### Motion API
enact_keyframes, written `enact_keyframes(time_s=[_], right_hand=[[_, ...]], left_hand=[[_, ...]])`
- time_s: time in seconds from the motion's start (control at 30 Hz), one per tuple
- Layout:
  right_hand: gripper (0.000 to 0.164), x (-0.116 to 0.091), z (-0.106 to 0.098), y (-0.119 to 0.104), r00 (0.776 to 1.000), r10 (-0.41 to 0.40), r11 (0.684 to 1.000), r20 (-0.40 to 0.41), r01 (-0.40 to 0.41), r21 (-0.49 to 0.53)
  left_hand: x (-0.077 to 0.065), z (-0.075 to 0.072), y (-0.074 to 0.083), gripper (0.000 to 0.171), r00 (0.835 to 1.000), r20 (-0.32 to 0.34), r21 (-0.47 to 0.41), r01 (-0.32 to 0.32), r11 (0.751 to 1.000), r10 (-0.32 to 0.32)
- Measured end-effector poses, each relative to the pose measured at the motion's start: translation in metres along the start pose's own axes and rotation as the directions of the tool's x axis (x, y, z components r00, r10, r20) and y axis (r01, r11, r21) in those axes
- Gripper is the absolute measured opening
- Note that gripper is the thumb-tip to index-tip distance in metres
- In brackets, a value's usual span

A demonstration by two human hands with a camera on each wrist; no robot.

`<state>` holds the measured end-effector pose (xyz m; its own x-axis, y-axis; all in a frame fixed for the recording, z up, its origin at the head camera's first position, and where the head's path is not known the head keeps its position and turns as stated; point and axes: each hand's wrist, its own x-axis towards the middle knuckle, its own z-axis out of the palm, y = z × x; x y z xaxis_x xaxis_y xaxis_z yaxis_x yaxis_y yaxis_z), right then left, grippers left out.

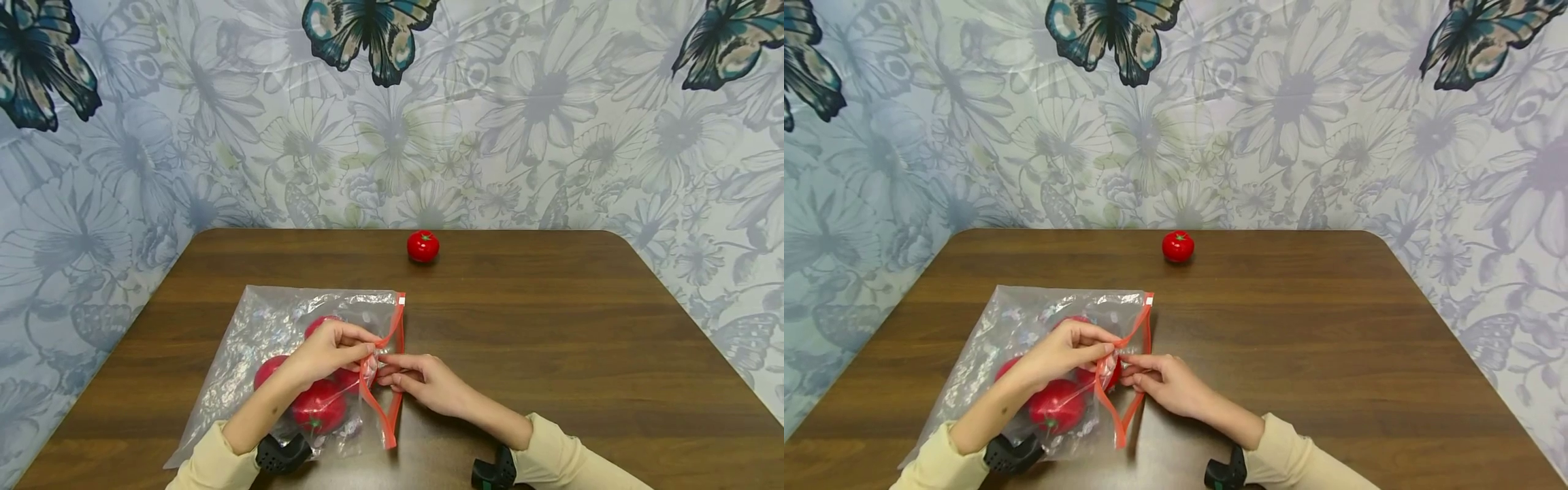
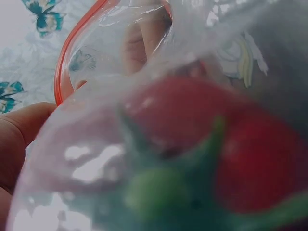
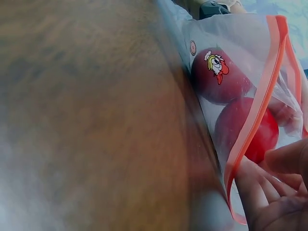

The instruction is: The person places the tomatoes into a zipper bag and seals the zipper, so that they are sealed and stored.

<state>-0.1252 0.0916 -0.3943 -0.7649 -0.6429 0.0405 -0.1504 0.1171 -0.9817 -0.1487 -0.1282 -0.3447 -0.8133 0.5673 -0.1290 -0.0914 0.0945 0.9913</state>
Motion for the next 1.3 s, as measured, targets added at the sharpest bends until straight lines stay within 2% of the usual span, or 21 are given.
enact_keyframes(time_s=[0.13,0.27,0.47,0.77,0.9,1.07,1.3], right_hand=[[0.036,0.001,0.000,-0.002,0.999,-0.009,0.999,0.051,0.012,-0.051],[0.034,0.000,-0.008,-0.003,0.998,-0.025,0.997,0.049,0.029,-0.071],[0.031,-0.004,-0.028,-0.004,1.000,-0.013,0.999,-0.020,0.012,-0.039],[0.030,0.001,-0.057,-0.020,0.983,-0.037,0.996,-0.177,0.022,-0.087],[0.028,0.010,-0.070,-0.026,0.959,-0.065,0.993,-0.275,0.035,-0.113],[0.027,0.025,-0.086,-0.027,0.910,-0.076,0.985,-0.409,0.004,-0.174],[0.031,0.044,-0.098,-0.023,0.857,-0.066,0.978,-0.511,-0.047,-0.205]], left_hand=[[0.000,-0.001,0.000,0.024,1.000,-0.007,-0.011,0.013,1.000,-0.013],[-0.001,-0.002,0.001,0.024,1.000,-0.011,-0.004,0.020,1.000,-0.020],[-0.002,-0.001,0.002,0.024,1.000,-0.010,0.022,0.023,0.999,-0.023],[-0.001,-0.002,-0.001,0.024,0.999,-0.008,0.011,0.045,0.999,-0.045],[-0.001,-0.002,-0.001,0.023,0.999,-0.009,0.016,0.034,0.999,-0.034],[-0.001,-0.002,-0.001,0.023,1.000,-0.010,0.018,0.024,1.000,-0.024],[-0.001,-0.002,-0.002,0.022,1.000,-0.011,0.028,0.021,0.999,-0.021]])
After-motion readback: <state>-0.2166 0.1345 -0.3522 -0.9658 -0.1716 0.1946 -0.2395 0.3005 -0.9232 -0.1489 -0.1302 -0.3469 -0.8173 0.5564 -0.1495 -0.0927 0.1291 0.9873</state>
